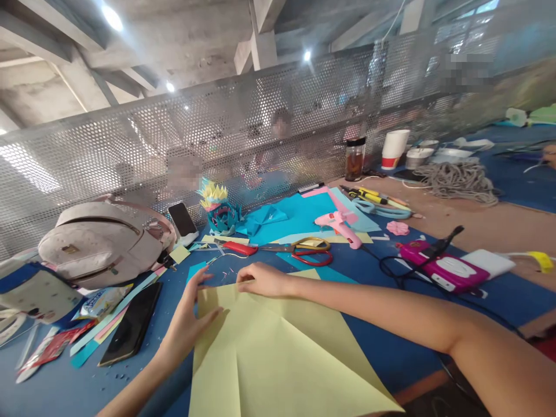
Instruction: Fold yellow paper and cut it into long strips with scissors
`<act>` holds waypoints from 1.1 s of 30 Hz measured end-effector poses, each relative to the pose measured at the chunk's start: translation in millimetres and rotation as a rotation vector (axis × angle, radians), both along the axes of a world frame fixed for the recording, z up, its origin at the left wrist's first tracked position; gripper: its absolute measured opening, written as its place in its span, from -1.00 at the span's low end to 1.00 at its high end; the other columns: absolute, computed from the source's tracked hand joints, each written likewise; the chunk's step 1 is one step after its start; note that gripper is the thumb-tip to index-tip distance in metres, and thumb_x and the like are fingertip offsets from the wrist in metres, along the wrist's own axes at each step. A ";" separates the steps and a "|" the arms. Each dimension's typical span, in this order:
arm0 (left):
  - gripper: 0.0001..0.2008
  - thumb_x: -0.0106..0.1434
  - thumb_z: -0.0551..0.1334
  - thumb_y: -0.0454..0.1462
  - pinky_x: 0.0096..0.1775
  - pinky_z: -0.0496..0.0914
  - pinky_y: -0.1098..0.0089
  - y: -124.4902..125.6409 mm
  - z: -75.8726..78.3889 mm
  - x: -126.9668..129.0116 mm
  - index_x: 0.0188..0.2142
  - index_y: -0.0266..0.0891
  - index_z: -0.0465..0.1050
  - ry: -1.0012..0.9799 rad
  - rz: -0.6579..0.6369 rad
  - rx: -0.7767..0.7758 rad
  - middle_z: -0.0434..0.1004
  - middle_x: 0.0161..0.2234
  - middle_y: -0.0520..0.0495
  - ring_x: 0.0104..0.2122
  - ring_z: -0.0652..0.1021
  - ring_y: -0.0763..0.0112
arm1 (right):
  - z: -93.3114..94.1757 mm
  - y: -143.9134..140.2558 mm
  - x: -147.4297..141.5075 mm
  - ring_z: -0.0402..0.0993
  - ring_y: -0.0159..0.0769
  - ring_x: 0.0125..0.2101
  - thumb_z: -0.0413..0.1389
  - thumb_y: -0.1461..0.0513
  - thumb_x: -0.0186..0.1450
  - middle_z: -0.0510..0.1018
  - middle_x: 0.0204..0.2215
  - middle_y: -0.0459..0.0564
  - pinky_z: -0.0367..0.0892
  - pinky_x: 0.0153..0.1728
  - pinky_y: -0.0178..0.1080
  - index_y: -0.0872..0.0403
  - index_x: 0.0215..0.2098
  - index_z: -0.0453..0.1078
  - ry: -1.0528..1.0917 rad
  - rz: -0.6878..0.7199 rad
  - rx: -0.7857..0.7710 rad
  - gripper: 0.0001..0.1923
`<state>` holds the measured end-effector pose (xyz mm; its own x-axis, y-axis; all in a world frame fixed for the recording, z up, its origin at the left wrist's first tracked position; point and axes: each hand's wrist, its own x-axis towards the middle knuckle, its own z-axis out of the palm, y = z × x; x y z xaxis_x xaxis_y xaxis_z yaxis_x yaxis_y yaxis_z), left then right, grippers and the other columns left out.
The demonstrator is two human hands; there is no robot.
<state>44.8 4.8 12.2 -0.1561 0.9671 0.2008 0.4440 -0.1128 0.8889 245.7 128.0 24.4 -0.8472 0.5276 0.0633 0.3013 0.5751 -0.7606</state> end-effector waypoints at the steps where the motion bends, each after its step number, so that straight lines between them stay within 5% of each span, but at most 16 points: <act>1: -0.37 0.04 0.43 -0.31 0.10 0.29 0.14 7.6 3.3 -1.3 0.13 0.00 0.41 0.092 -0.032 0.029 0.41 0.12 -0.12 0.07 0.44 0.00 | -1.1 -0.6 -1.3 0.46 -0.32 -0.35 0.09 0.21 0.30 0.59 -0.36 -0.06 0.23 -0.35 -0.35 0.11 -0.32 0.49 0.021 0.013 0.000 -0.83; 4: -0.83 0.11 0.37 -0.28 0.02 0.30 0.21 31.2 7.4 0.9 -0.26 -0.09 0.62 0.165 -0.135 -0.023 0.61 -0.17 -0.10 -0.08 0.51 0.03 | -5.3 0.2 -4.3 0.44 -0.30 -0.34 0.07 0.18 0.33 0.58 -0.35 -0.05 0.22 -0.32 -0.33 0.11 -0.29 0.49 0.075 0.024 0.016 -0.80; 6: -0.94 0.17 0.32 -0.26 -0.13 0.34 0.30 42.8 3.8 5.6 -0.36 -0.15 0.60 0.127 -0.166 -0.063 0.63 -0.33 -0.08 -0.24 0.55 0.13 | -9.6 2.5 -4.8 0.43 -0.29 -0.34 0.06 0.15 0.35 0.57 -0.37 -0.03 0.21 -0.32 -0.32 0.13 -0.29 0.49 0.095 0.009 0.028 -0.77; 14: -0.89 0.20 0.27 -0.24 -0.24 0.36 0.40 50.8 -16.8 9.6 -0.34 -0.23 0.54 -0.034 -0.134 -0.121 0.61 -0.34 -0.07 -0.30 0.55 0.24 | -19.2 9.4 -3.3 0.43 -0.31 -0.38 0.06 0.22 0.35 0.54 -0.44 -0.08 0.19 -0.35 -0.34 0.11 -0.35 0.47 0.093 -0.028 0.014 -0.81; 33: -0.88 0.11 0.29 -0.24 -0.29 0.34 0.42 53.4 -10.7 10.7 -0.42 -0.25 0.57 -0.083 -0.127 -0.101 0.58 -0.43 -0.05 -0.36 0.52 0.29 | -15.5 5.5 -5.8 0.44 -0.29 -0.37 0.05 0.20 0.35 0.56 -0.42 -0.06 0.20 -0.35 -0.33 0.11 -0.35 0.47 0.088 -0.027 0.020 -0.79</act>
<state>55.4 58.2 1.5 -0.0433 0.9947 0.0927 0.3569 -0.0713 0.9314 239.9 133.4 8.9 -0.8233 0.5481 0.1476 0.2494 0.5829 -0.7733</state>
